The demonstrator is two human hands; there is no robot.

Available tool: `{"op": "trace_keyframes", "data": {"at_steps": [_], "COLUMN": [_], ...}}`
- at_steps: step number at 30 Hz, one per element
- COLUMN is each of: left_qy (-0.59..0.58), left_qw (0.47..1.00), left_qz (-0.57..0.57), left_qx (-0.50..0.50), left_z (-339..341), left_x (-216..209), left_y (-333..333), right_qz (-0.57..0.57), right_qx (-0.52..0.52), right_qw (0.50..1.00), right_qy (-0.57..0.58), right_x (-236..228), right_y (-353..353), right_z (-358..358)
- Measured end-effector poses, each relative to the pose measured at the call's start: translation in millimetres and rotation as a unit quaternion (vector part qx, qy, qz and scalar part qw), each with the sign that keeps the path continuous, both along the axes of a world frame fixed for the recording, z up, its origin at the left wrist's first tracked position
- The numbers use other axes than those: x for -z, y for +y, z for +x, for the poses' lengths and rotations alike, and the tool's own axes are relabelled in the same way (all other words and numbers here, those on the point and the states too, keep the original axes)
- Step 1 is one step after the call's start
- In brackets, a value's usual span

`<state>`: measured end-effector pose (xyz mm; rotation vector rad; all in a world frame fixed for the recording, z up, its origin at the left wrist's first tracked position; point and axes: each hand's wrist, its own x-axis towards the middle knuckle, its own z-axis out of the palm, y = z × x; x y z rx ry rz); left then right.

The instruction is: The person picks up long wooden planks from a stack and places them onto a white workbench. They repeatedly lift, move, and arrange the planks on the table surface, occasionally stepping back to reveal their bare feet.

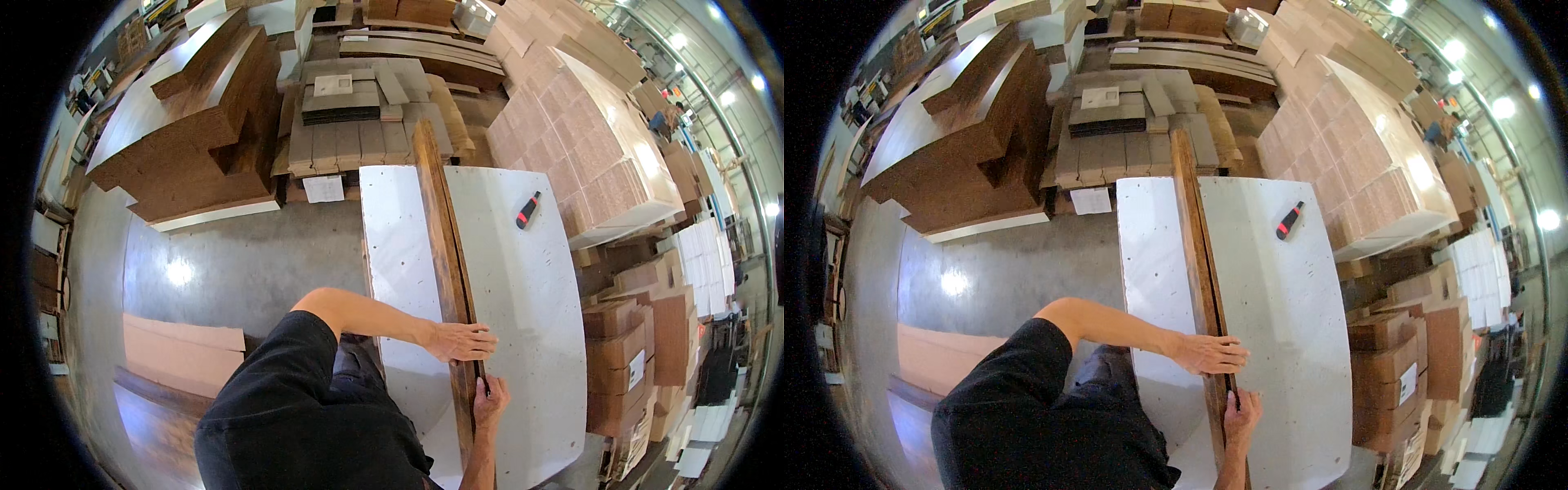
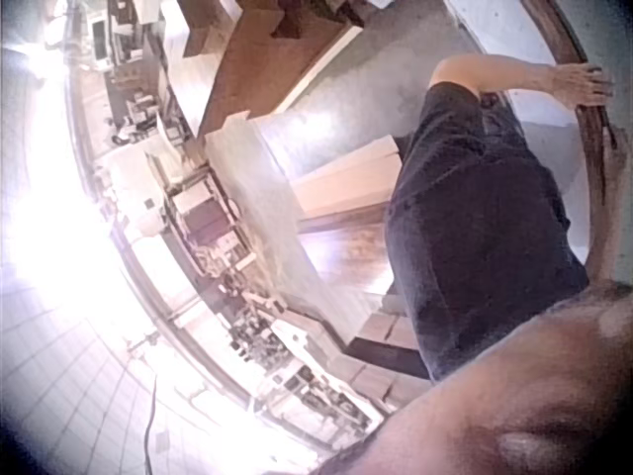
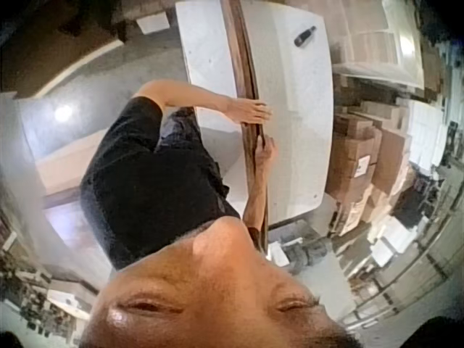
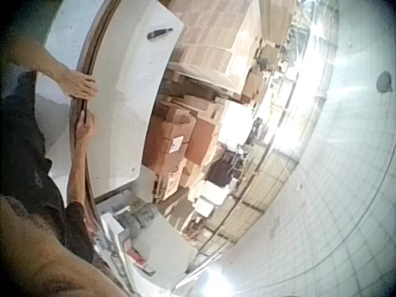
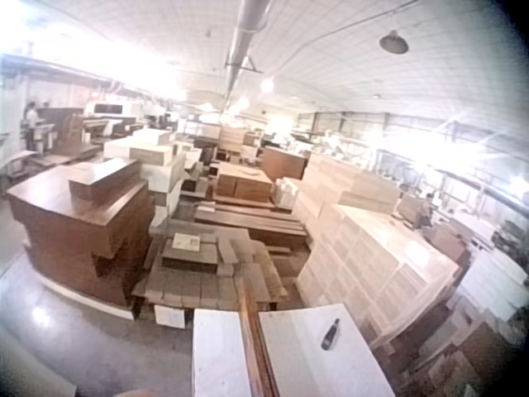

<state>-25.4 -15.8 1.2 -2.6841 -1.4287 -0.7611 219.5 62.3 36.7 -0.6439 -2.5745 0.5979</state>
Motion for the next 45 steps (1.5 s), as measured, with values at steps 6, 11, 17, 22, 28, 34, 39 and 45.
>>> {"op": "trace_keyframes", "data": {"at_steps": [6, 11, 17, 22, 28, 34, 39, 45], "left_qy": [-0.029, -0.011, -0.045, 0.011, 0.033, 0.036, 0.045, 0.058], "left_qw": [0.998, 0.991, 0.995, 0.979, 0.937, 0.965, 0.980, 0.988], "left_qz": [-0.050, -0.132, -0.084, -0.202, -0.347, -0.258, -0.193, -0.144], "left_qx": [-0.007, 0.034, -0.023, 0.017, -0.001, -0.011, 0.000, 0.000], "left_z": [-0.6, 7.3, 13.4, 31.0, 22.2, 22.4, 23.6, 39.8], "left_x": [-8.9, -20.2, -29.4, -27.5, -18.9, -18.9, -19.5, -27.9], "left_y": [-8.1, 19.1, 22.2, 79.5, 104.5, 93.7, 59.0, 23.2], "right_qz": [-0.049, -0.116, -0.107, -0.002, -0.050, -0.050, -0.065, 0.067], "right_qx": [0.034, 0.084, 0.065, 0.193, 0.171, 0.187, 0.212, 0.552], "right_qw": [0.998, 0.987, 0.984, 0.974, 0.973, 0.971, 0.975, 0.814], "right_qy": [-0.012, -0.069, -0.126, -0.116, -0.146, -0.139, 0.019, 0.166], "right_x": [4.7, -20.8, -18.4, 25.9, 30.6, 35.5, 12.2, 20.9], "right_y": [-10.2, -14.1, -12.7, -13.2, 5.5, -2.3, -45.9, -116.6], "right_z": [8.2, 15.9, 27.7, 58.6, 56.8, 53.6, 104.5, 298.8]}}
